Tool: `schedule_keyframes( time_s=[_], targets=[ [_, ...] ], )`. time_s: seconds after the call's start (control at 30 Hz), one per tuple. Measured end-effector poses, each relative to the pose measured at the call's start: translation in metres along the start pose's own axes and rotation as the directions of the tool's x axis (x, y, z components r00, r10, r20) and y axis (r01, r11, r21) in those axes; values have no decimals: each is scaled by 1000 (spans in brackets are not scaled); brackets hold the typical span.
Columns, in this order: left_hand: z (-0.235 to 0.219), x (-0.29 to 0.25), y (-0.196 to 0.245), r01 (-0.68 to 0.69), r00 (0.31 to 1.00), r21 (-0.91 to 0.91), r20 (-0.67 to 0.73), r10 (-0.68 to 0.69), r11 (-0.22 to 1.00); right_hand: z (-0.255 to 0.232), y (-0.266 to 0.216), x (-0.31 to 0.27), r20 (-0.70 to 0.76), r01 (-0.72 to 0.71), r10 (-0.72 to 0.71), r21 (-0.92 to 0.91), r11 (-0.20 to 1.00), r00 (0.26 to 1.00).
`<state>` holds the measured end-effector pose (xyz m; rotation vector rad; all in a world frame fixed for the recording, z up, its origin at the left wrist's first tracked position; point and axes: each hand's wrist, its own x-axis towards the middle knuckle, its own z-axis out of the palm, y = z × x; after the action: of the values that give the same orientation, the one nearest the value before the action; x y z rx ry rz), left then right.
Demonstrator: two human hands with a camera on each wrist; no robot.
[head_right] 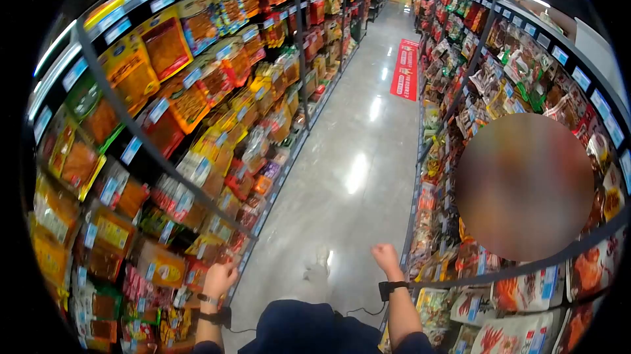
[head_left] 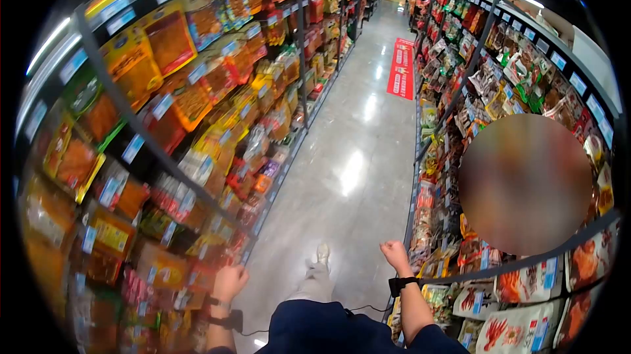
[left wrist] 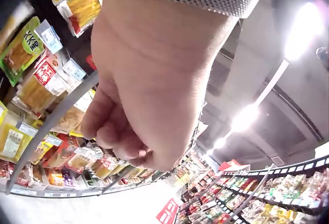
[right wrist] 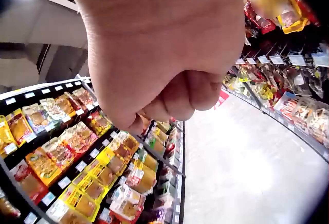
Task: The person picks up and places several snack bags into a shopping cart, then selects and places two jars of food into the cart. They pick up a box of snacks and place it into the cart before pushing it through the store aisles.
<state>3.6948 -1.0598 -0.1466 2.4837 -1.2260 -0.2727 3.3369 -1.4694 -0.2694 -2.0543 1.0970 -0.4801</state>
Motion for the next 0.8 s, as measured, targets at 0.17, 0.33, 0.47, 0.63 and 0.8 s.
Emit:
schedule_keyframes(
  time_s=[0.17, 0.33, 0.47, 0.63, 0.8],
  targets=[
    [24, 129, 26, 12, 998, -51, -67, -16, 999, -23, 41, 94, -133, -26, 11, -109, 994, 991],
    [57, 319, 74, -223, 975, -24, -29, 222, 975, -101, 60, 161, -457, -158, 129, -27, 987, 880],
    [77, 464, 173, -479, 873, 33, 125, 472, 877, -142, 97, 194, -555, -265, 315, 172, 949, 770],
    [123, 595, 313, -720, 660, -109, 201, 724, 686, -177, 117, 213, -526, -408, 412, 132, 904, 744],
    [153, 695, 431, -685, 573, -328, 309, 759, 650, -198, 163, 265, -359, -525, 655, 399, 752, 665]
  ],
)
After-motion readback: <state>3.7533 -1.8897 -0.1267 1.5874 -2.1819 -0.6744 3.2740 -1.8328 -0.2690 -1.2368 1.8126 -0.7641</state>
